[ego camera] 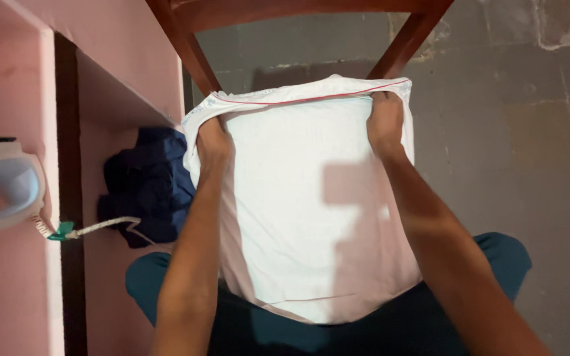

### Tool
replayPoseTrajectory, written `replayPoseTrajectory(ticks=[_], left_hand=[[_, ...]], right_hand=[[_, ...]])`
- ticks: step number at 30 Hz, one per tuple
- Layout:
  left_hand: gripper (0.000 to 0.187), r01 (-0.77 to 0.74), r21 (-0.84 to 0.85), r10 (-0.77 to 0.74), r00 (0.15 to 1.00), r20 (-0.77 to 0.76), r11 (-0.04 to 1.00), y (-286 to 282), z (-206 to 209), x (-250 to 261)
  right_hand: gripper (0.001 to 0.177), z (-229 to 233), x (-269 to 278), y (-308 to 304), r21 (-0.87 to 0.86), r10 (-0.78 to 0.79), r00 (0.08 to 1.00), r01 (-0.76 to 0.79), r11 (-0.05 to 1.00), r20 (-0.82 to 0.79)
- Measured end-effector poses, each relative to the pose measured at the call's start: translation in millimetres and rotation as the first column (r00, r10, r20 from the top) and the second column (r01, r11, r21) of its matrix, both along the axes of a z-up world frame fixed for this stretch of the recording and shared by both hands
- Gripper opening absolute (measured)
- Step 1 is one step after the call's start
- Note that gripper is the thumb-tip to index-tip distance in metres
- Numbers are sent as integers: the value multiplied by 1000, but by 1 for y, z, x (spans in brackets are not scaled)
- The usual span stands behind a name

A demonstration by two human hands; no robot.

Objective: The person irons a white shirt laid out on a chair. They smooth the fabric with their hands, then use a handheld iron to press the shirt repeatedly, moving the iron across different sections.

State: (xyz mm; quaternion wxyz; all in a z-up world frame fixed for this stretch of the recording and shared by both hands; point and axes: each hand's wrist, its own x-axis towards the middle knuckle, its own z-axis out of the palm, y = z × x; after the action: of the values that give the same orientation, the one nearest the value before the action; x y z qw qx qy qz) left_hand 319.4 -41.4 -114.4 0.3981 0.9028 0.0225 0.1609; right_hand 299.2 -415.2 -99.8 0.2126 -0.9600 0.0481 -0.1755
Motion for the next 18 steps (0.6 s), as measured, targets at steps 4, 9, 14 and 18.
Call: replayPoseTrajectory(ticks=[4, 9, 14, 18], left_hand=[[36, 7, 39, -7, 1000, -7, 999, 9, -8, 4], [41, 17, 78, -16, 1000, -12, 997, 6, -11, -2], [47, 46, 202, -57, 997, 48, 978, -10, -1, -18], [52, 167, 288, -188, 981, 45, 943, -34, 4, -38]], right_hand=[[20, 7, 8, 6, 84, 9, 994, -18, 996, 108], [25, 2, 12, 0, 69, 43, 999, -43, 997, 1], [33, 0, 19, 11, 182, -111, 968, 154, 971, -225], [52, -16, -3, 25, -177, -86, 977, 51, 983, -196]])
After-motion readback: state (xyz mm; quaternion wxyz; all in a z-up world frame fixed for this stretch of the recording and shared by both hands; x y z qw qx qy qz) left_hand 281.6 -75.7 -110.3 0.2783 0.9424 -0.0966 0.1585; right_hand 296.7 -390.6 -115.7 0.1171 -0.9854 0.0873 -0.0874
